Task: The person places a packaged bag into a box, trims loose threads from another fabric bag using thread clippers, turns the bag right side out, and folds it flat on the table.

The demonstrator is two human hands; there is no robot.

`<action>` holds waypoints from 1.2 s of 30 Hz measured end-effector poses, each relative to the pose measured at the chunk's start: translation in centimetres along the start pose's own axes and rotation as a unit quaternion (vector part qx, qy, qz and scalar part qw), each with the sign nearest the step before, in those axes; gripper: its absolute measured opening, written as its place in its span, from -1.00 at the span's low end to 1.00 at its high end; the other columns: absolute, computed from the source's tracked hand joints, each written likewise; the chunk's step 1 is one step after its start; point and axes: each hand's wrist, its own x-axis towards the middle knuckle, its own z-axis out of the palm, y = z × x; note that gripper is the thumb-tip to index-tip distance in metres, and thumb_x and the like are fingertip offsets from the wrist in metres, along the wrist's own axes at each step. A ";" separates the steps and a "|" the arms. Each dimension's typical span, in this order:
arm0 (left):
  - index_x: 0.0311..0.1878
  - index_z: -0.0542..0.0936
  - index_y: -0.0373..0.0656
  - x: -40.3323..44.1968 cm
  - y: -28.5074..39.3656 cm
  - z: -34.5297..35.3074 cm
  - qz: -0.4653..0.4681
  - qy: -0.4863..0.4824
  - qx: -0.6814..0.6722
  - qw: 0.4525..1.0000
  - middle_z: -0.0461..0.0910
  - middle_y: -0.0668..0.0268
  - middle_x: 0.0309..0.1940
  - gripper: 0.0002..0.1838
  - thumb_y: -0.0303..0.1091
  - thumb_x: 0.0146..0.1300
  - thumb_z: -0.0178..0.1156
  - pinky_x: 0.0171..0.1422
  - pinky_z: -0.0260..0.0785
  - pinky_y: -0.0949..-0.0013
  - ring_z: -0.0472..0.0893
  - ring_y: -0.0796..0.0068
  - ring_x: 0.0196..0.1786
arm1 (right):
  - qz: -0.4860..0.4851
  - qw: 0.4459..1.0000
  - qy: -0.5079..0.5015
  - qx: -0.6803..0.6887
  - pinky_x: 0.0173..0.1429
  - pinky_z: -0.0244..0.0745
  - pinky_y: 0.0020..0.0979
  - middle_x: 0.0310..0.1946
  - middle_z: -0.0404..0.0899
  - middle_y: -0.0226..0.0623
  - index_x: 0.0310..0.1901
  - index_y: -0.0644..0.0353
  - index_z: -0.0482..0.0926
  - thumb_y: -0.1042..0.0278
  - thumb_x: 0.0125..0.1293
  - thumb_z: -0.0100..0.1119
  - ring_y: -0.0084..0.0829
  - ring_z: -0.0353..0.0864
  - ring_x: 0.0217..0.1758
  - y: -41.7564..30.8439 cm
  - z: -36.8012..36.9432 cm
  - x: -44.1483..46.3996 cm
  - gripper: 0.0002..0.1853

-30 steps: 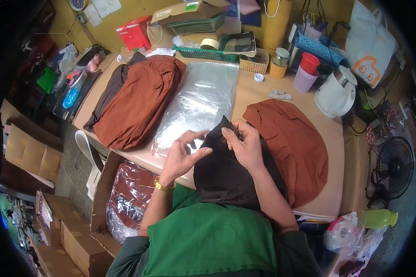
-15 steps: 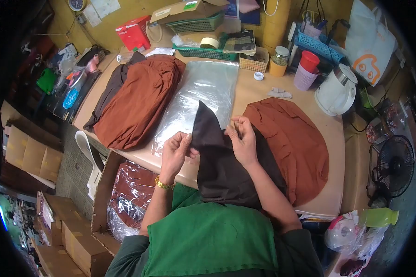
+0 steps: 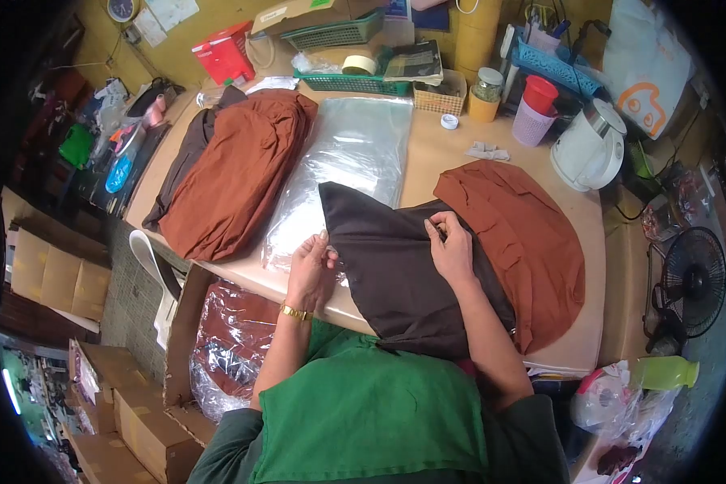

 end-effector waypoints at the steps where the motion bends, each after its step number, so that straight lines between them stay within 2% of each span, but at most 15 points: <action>1: -0.25 0.52 -0.24 0.0 0.2 0.3 0.000 0.001 0.000 1.000 0.61 0.25 -0.42 -0.77 -0.26 0.45 0.13 -0.41 0.43 0.55 0.53 0.59 -0.54 | 0.000 1.000 -0.001 0.008 -0.26 0.43 -0.39 -0.51 0.51 -0.23 -0.20 0.29 0.48 0.35 0.37 0.21 -0.40 0.50 -0.47 0.2 0.0 0.0 -0.81; 3: -0.23 0.52 -0.28 -0.1 0.5 1.0 -0.053 0.064 -0.212 0.974 0.60 0.22 -0.42 -0.79 -0.31 0.44 0.13 -0.30 0.62 0.53 0.67 0.46 -0.39 | 0.002 1.000 -0.004 0.016 -0.25 0.43 -0.39 -0.51 0.51 -0.22 -0.19 0.29 0.48 0.35 0.37 0.21 -0.40 0.50 -0.46 0.3 0.0 0.1 -0.81; 4: -0.23 0.52 -0.28 -0.4 0.8 0.9 -0.053 0.065 -0.212 0.974 0.60 0.22 -0.42 -0.79 -0.31 0.44 0.13 -0.30 0.62 0.53 0.67 0.46 -0.39 | -0.006 1.000 -0.012 -0.003 -0.24 0.43 -0.39 -0.49 0.51 -0.23 -0.18 0.29 0.49 0.34 0.36 0.22 -0.41 0.52 -0.43 0.3 0.1 0.3 -0.81; 6: -0.17 0.52 -0.32 -1.0 1.2 0.8 -0.052 -0.018 -0.176 0.983 0.58 0.24 -0.24 -0.82 -0.36 0.42 0.15 0.00 0.68 0.46 0.70 0.31 -0.16 | -0.016 0.999 -0.023 -0.021 -0.23 0.43 -0.40 -0.48 0.52 -0.23 -0.17 0.28 0.49 0.34 0.36 0.23 -0.42 0.53 -0.41 0.1 0.0 0.4 -0.81; 7: -0.18 0.52 -0.33 -1.1 1.3 1.0 -0.050 -0.088 -0.186 0.977 0.58 0.23 -0.25 -0.83 -0.38 0.43 0.12 -0.04 0.69 0.42 0.69 0.19 -0.05 | 0.007 0.995 -0.071 0.067 -0.22 0.44 -0.39 -0.45 0.52 -0.23 -0.15 0.26 0.51 0.32 0.35 0.24 -0.40 0.55 -0.38 -0.1 -0.1 0.6 -0.80; 8: -0.23 0.47 -0.33 -1.3 1.3 1.5 -0.039 -0.113 -0.192 0.974 0.60 0.16 -0.24 -0.80 -0.36 0.47 0.05 -0.02 0.69 0.39 0.71 0.15 -0.05 | 0.031 0.980 -0.119 0.154 -0.21 0.45 -0.39 -0.42 0.53 -0.22 -0.12 0.24 0.52 0.31 0.35 0.25 -0.39 0.57 -0.35 -0.3 -0.2 0.8 -0.79; 9: -0.24 0.46 -0.32 -1.8 1.7 2.3 -0.037 -0.133 -0.174 0.975 0.59 0.16 -0.24 -0.79 -0.35 0.47 0.05 0.02 0.67 0.36 0.69 0.12 0.00 | 0.028 0.980 -0.120 0.154 -0.21 0.45 -0.39 -0.42 0.53 -0.22 -0.12 0.24 0.52 0.31 0.35 0.25 -0.39 0.57 -0.35 -2.2 -0.8 0.7 -0.79; 12: -0.24 0.45 -0.31 -3.4 3.2 5.2 -0.037 -0.167 -0.157 0.973 0.58 0.16 -0.23 -0.78 -0.33 0.48 0.04 0.09 0.65 0.33 0.66 0.09 0.07 | 0.014 0.995 -0.100 0.021 -0.18 0.47 -0.36 -0.33 0.55 -0.23 -0.08 0.18 0.55 0.29 0.30 0.30 -0.35 0.59 -0.31 -10.5 -3.3 -1.4 -0.76; 13: -0.24 0.44 -0.30 -3.7 3.7 6.0 -0.034 -0.180 -0.155 0.971 0.58 0.16 -0.22 -0.78 -0.33 0.49 0.03 0.10 0.64 0.33 0.64 0.08 0.11 | -0.054 0.997 -0.057 0.016 -0.18 0.47 -0.34 -0.31 0.54 -0.25 -0.08 0.16 0.56 0.30 0.27 0.32 -0.32 0.59 -0.31 -12.1 -3.7 -1.9 -0.75; 15: -0.22 0.43 -0.30 -4.4 4.6 7.4 -0.034 -0.196 -0.147 0.969 0.57 0.16 -0.21 -0.79 -0.32 0.50 0.02 0.12 0.63 0.32 0.64 0.11 0.11 | -0.171 0.984 0.012 -0.040 -0.22 0.45 -0.30 -0.30 0.51 -0.33 -0.13 0.12 0.59 0.33 0.13 0.39 -0.28 0.59 -0.30 -13.5 -4.5 -2.4 -0.73; 16: -0.20 0.41 -0.29 -4.5 4.7 8.0 -0.029 -0.207 -0.141 0.968 0.57 0.16 -0.19 -0.79 -0.32 0.51 0.00 0.14 0.62 0.31 0.64 0.14 0.11 | -0.170 0.984 0.021 -0.045 -0.22 0.45 -0.30 -0.30 0.51 -0.33 -0.13 0.12 0.59 0.33 0.13 0.39 -0.28 0.59 -0.30 -13.9 -5.0 -2.5 -0.73; 19: -0.16 0.39 -0.29 -4.2 3.8 9.1 -0.001 -0.234 -0.119 0.965 0.56 0.17 -0.15 -0.80 -0.31 0.52 -0.03 0.16 0.59 0.31 0.65 0.26 0.05 | -0.276 0.945 0.069 -0.163 -0.27 0.35 -0.33 -0.32 0.50 -0.44 -0.22 0.07 0.64 0.37 -0.01 0.43 -0.37 0.56 -0.33 -15.0 -6.0 -3.1 -0.73; 23: -0.15 0.39 -0.26 -4.4 3.8 10.8 0.014 -0.244 -0.061 0.968 0.54 0.24 -0.19 -0.78 -0.28 0.53 -0.03 0.13 0.59 0.36 0.65 0.44 -0.06 | -0.313 0.921 0.088 -0.216 -0.29 0.26 -0.36 -0.36 0.48 -0.49 -0.24 0.07 0.64 0.37 -0.03 0.42 -0.45 0.50 -0.38 -14.8 -6.7 -3.7 -0.74; 27: -0.16 0.44 -0.23 -4.0 3.4 11.2 0.015 -0.238 -0.051 0.970 0.57 0.23 -0.17 -0.80 -0.27 0.51 0.01 0.05 0.59 0.34 0.68 0.38 -0.11 | -0.320 0.908 0.101 -0.249 -0.29 0.25 -0.36 -0.37 0.48 -0.50 -0.26 0.07 0.63 0.37 -0.03 0.41 -0.45 0.48 -0.40 -14.7 -7.0 -4.0 -0.76; 36: -0.18 0.44 -0.24 -4.1 3.0 11.5 0.019 -0.243 -0.013 0.970 0.55 0.28 -0.18 -0.76 -0.23 0.51 0.03 0.06 0.57 0.37 0.64 0.47 -0.13 | -0.327 0.904 0.092 -0.258 -0.33 0.23 -0.37 -0.39 0.46 -0.49 -0.29 0.09 0.62 0.37 -0.04 0.41 -0.46 0.48 -0.43 -14.2 -6.7 -4.2 -0.77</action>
